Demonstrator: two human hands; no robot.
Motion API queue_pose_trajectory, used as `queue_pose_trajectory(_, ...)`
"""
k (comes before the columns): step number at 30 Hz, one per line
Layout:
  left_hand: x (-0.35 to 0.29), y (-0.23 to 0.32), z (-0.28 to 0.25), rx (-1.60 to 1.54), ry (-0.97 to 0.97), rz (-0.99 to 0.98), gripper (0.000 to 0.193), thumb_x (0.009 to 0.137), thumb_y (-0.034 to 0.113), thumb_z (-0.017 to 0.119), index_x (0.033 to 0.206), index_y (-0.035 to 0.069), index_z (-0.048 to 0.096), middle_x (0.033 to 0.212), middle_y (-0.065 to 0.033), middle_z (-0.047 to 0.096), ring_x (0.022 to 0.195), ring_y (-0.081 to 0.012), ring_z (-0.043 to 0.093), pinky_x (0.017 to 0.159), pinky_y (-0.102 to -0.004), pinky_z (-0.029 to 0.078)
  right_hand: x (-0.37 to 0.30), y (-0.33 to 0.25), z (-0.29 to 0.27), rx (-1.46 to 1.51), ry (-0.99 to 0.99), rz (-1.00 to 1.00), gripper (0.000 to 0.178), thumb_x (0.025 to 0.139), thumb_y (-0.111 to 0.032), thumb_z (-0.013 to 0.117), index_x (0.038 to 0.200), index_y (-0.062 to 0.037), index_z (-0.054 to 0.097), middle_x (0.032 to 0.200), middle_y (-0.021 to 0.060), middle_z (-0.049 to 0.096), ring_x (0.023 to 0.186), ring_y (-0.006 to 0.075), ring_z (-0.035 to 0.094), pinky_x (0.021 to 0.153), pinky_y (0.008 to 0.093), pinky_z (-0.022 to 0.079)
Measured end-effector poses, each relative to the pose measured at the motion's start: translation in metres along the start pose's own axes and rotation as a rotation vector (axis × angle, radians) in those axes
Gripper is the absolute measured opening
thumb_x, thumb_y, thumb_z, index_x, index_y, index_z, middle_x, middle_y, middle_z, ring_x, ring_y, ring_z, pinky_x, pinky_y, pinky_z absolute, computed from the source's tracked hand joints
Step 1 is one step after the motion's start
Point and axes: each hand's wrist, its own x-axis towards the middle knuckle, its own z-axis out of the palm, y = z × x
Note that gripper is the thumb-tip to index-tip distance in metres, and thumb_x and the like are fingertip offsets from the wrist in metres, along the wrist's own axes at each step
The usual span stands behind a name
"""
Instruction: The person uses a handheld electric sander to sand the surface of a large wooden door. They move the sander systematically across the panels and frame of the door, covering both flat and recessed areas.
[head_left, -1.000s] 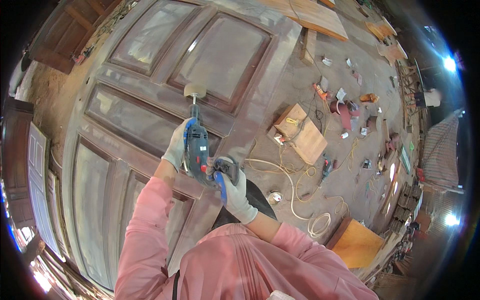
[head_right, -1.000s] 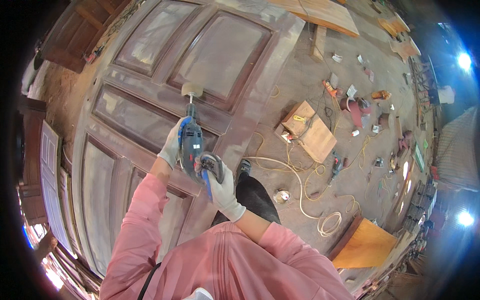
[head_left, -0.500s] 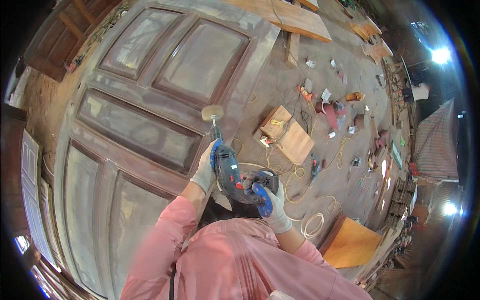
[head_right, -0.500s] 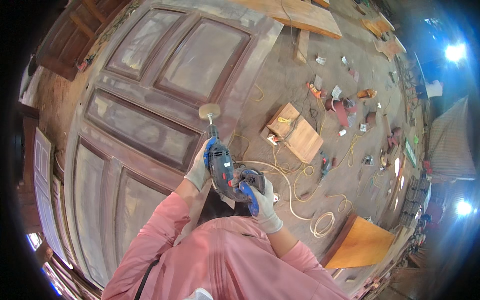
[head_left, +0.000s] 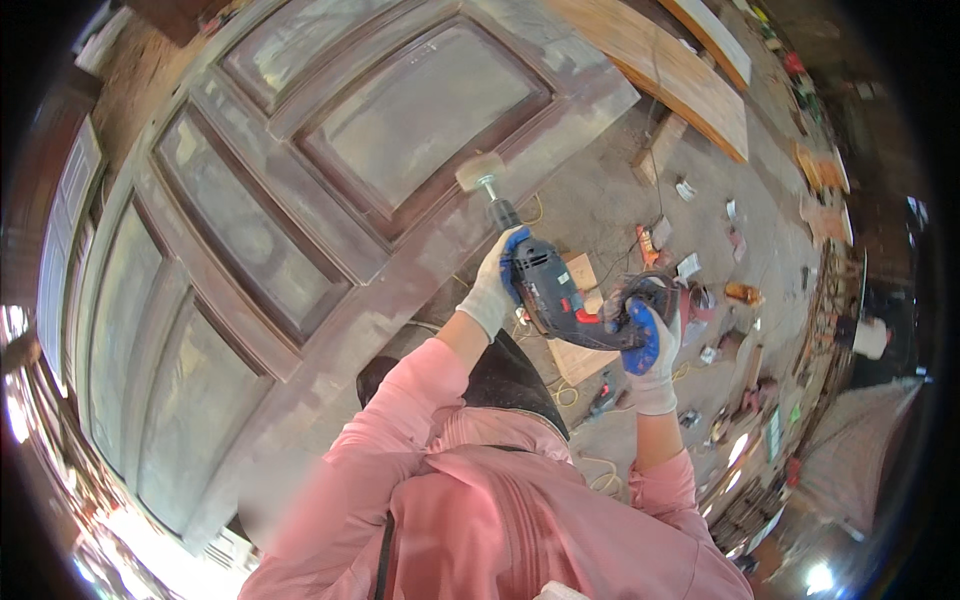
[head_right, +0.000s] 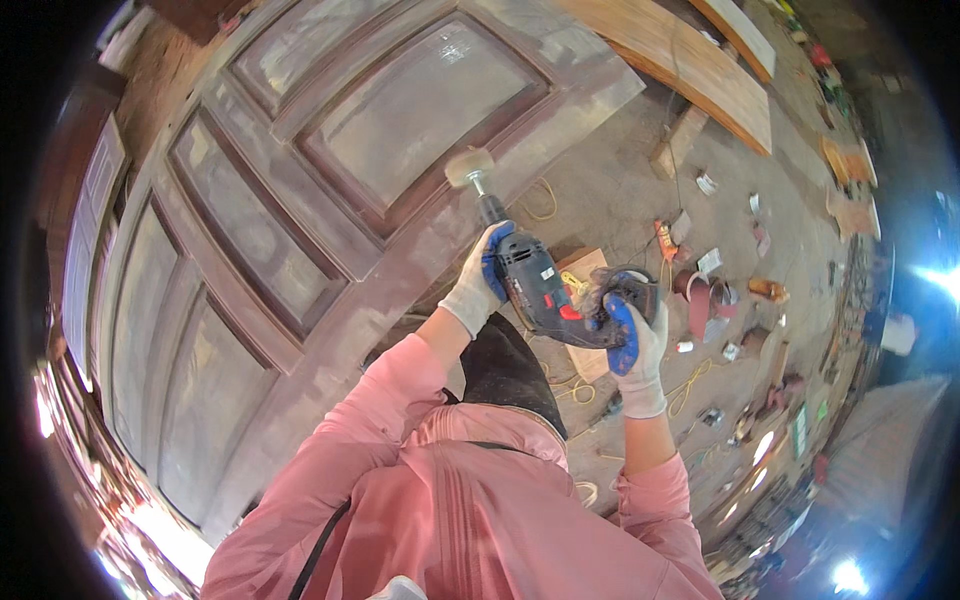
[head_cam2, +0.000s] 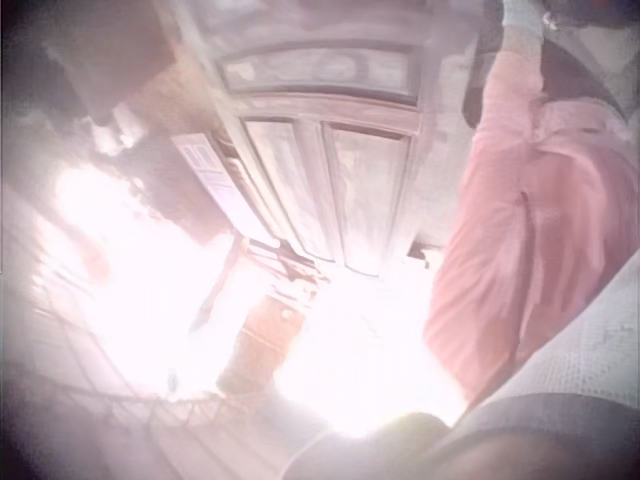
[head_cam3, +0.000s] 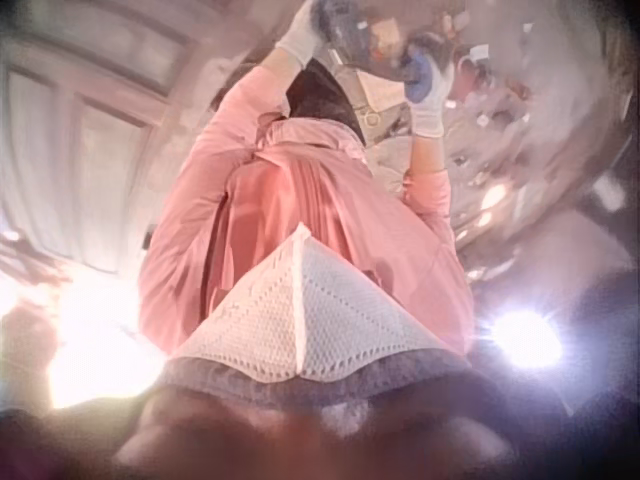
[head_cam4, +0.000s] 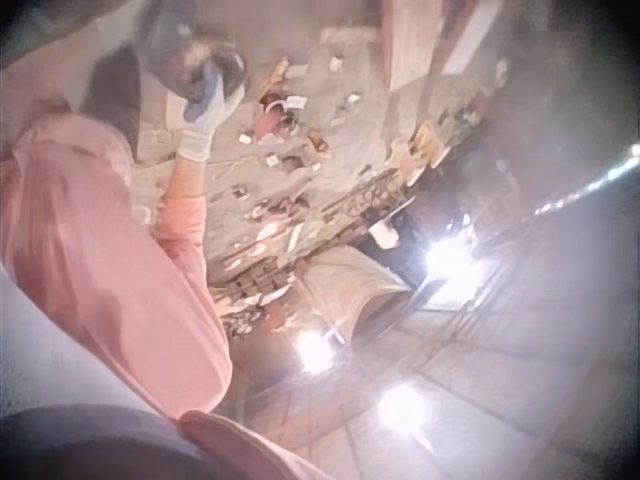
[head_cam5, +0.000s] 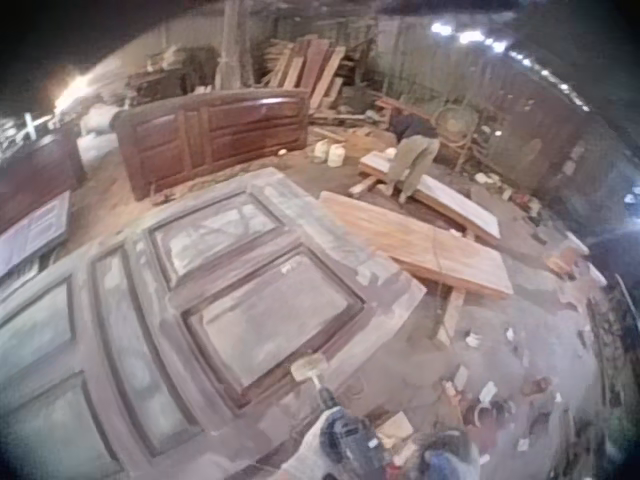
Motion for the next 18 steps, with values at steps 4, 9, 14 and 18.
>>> queue_pose_trajectory(4, -0.029, -0.025, -0.003, -0.134, 0.011, 0.125, 0.036, 0.099, 0.039, 0.054, 0.108, 0.008, 0.068, 0.102, -0.0120, 0.073, 0.096, -0.0282, 0.069, 0.093, -0.0444, 0.053, 0.011, -0.012, -0.021, -0.126, -0.167, 0.184, 0.027, 0.089, 0.000, 0.059, 0.116, 0.0025, 0.060, 0.105, 0.0134, 0.068, 0.082, 0.0178, 0.066, 0.068, 0.0314, 0.056)
queue_pose_trajectory(9, -0.037, -0.011, -0.019, -0.082, 0.097, 0.181, 0.035, 0.096, 0.040, 0.056, 0.101, 0.008, 0.069, 0.096, -0.0114, 0.073, 0.090, -0.0292, 0.069, 0.089, -0.0447, 0.055, 0.018, -0.007, -0.003, -0.074, -0.317, 0.282, 0.026, 0.091, -0.001, 0.059, 0.116, 0.0037, 0.061, 0.104, 0.0136, 0.069, 0.084, 0.0179, 0.067, 0.071, 0.0301, 0.056)
queue_pose_trajectory(14, 0.037, 0.010, 0.006, -0.061, 0.046, 0.210, 0.029, 0.092, 0.037, 0.062, 0.092, 0.009, 0.069, 0.087, -0.0106, 0.072, 0.079, -0.0282, 0.069, 0.080, -0.0432, 0.057, 0.061, -0.012, 0.003, -0.011, -0.217, 0.068, 0.023, 0.092, 0.000, 0.059, 0.115, 0.0040, 0.061, 0.104, 0.0156, 0.070, 0.082, 0.0202, 0.067, 0.070, 0.0321, 0.055)
queue_pose_trajectory(18, 0.030, 0.007, 0.000, -0.072, 0.119, 0.261, 0.025, 0.090, 0.035, 0.065, 0.089, 0.010, 0.068, 0.084, -0.0095, 0.072, 0.075, -0.0277, 0.068, 0.076, -0.0423, 0.058, 0.051, 0.005, -0.001, -0.058, -0.244, 0.074, 0.023, 0.091, 0.001, 0.059, 0.114, 0.0030, 0.061, 0.103, 0.0168, 0.070, 0.079, 0.0223, 0.067, 0.067, 0.0338, 0.055)
